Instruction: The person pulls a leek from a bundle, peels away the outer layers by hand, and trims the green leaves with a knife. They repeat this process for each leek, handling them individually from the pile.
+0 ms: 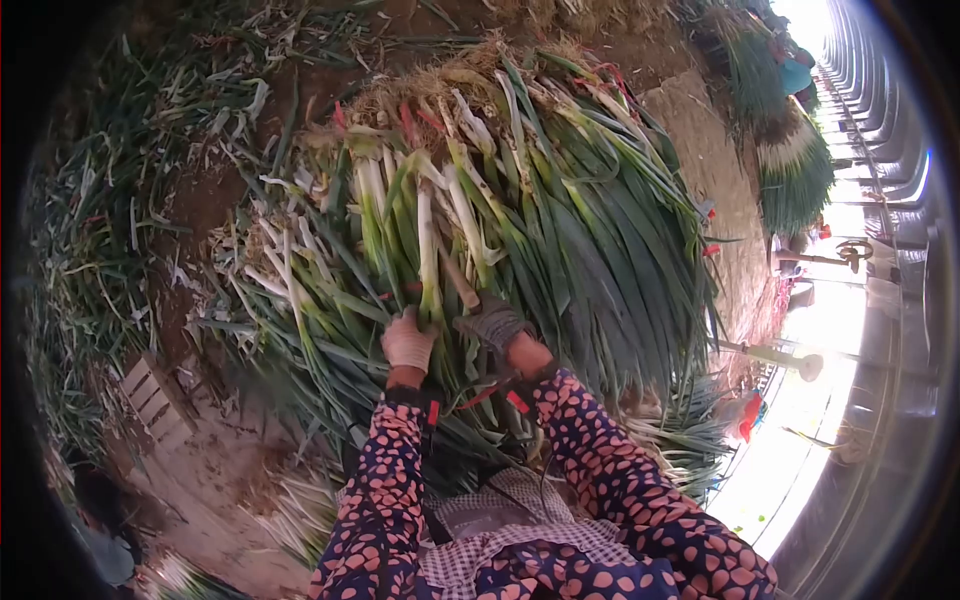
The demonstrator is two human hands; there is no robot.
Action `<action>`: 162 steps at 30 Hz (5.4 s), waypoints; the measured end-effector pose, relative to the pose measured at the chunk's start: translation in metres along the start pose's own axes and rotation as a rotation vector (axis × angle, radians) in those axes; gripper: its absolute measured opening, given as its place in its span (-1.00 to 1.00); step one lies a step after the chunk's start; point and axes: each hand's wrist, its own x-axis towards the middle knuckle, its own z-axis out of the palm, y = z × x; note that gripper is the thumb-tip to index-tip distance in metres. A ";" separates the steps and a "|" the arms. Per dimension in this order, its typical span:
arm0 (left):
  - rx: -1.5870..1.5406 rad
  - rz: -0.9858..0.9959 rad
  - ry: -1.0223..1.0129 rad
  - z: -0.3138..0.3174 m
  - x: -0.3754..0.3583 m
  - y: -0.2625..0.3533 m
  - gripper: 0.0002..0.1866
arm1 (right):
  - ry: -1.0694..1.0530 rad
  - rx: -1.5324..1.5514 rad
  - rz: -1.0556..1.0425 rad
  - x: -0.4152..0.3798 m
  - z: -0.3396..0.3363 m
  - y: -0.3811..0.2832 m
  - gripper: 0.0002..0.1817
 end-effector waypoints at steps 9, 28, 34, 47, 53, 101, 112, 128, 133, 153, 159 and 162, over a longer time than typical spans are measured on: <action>0.143 -0.244 0.028 0.015 -0.009 0.036 -0.58 | 0.062 -0.152 -0.002 0.060 0.000 -0.021 -0.44; -0.621 -0.078 -0.066 0.013 0.000 0.026 -0.18 | -0.139 -0.029 0.043 -0.119 0.023 0.057 -0.33; -0.473 -0.013 -0.088 0.023 -0.024 0.017 -0.17 | 0.000 0.106 -0.014 -0.073 0.013 0.021 -0.37; -1.526 -0.374 -0.535 0.002 -0.029 -0.031 -0.44 | -0.042 -0.139 -0.078 -0.004 0.020 -0.018 -0.35; -1.843 -0.588 -0.535 -0.025 -0.044 -0.013 -0.45 | -0.075 -0.090 -0.002 -0.056 0.033 0.012 -0.27; 0.280 -0.093 0.289 -0.103 -0.031 -0.040 -0.60 | -0.023 -0.123 0.151 -0.190 -0.003 0.147 -0.34; 0.100 -0.358 0.128 0.095 -0.004 0.136 -0.51 | 0.203 0.113 0.153 -0.179 -0.022 0.170 -0.33; -0.971 -0.075 -0.452 0.019 0.009 0.003 -0.17 | -0.171 0.044 -0.019 -0.170 -0.022 0.081 -0.35; -1.004 -0.122 -0.363 0.023 -0.045 -0.008 -0.04 | -0.039 0.052 -0.185 -0.113 0.007 0.061 -0.33; -0.765 -0.385 -0.207 0.089 -0.091 -0.057 -0.57 | -0.006 -0.066 -0.009 -0.018 0.043 -0.008 -0.47; -0.518 -0.369 -0.229 0.027 -0.093 -0.008 -0.53 | 0.051 -0.177 -0.106 -0.006 0.055 0.018 -0.47; -0.406 -0.370 -0.211 0.025 -0.090 -0.005 -0.56 | 0.069 -0.215 -0.154 -0.005 0.050 0.000 -0.46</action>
